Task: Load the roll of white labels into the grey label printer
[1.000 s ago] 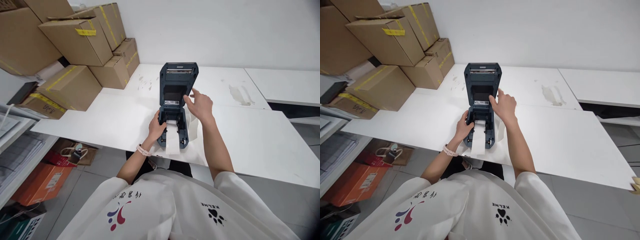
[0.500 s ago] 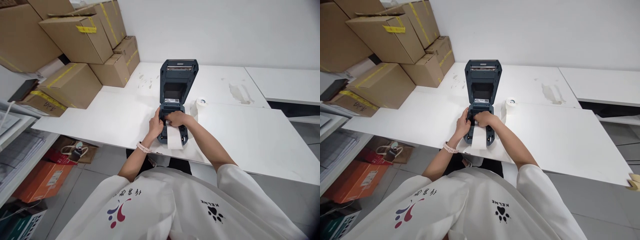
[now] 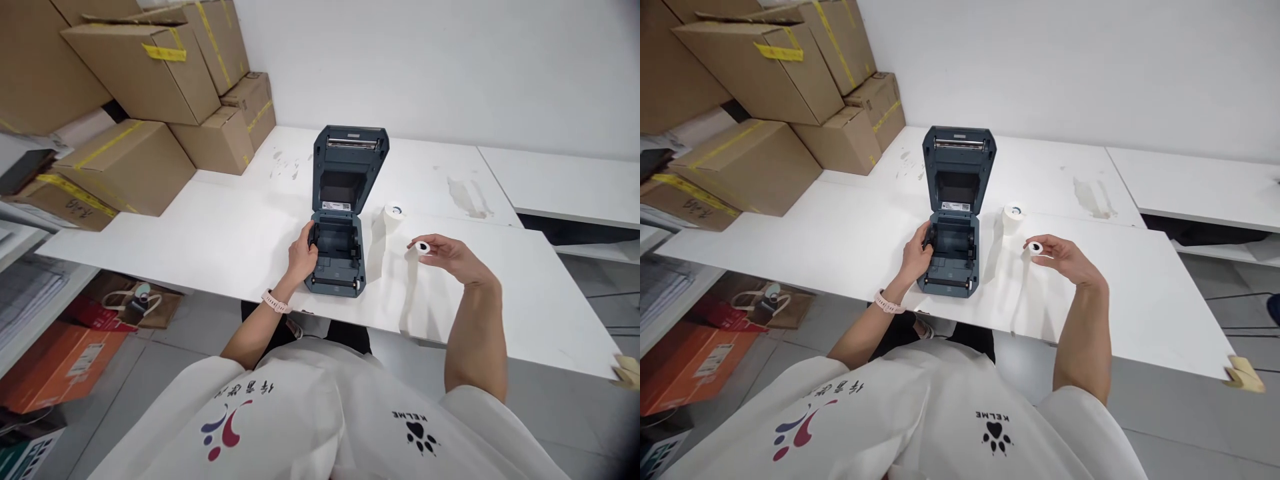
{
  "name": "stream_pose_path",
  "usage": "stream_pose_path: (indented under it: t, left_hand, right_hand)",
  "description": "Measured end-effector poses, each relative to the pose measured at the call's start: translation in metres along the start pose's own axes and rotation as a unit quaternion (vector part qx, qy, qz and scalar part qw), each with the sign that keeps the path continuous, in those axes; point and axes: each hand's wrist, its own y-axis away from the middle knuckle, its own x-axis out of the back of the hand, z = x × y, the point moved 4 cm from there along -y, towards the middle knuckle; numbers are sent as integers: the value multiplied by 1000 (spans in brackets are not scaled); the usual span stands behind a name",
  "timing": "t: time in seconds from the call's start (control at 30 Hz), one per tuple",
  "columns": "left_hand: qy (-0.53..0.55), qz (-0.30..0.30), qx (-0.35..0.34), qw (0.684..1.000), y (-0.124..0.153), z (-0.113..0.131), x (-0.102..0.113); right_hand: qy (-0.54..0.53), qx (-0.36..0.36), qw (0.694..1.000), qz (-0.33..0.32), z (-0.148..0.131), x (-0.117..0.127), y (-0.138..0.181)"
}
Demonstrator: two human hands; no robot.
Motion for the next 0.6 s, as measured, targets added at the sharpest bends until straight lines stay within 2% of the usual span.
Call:
stream_pose_path:
  t: [0.1, 0.2, 0.3, 0.43, 0.5, 0.6]
  left_hand:
    - [9, 3, -4, 1000, 0, 1, 0]
    - [4, -1, 4, 1000, 0, 2, 0]
    - [3, -1, 8, 1000, 0, 2, -1]
    - [4, 7, 5, 1000, 0, 2, 0]
    - [1, 6, 6, 1000, 0, 2, 0]
    - [5, 12, 11, 1000, 0, 2, 1]
  right_hand:
    - [-19, -63, 995, 80, 41, -4, -16]
    - [-34, -62, 994, 88, 60, -9, -27]
    - [-46, -26, 996, 74, 59, 0, -30]
    - [-27, -11, 993, 114, 48, 21, -54]
    - [8, -35, 994, 101, 43, 19, -81]
    - [42, -77, 994, 62, 35, 4, -119]
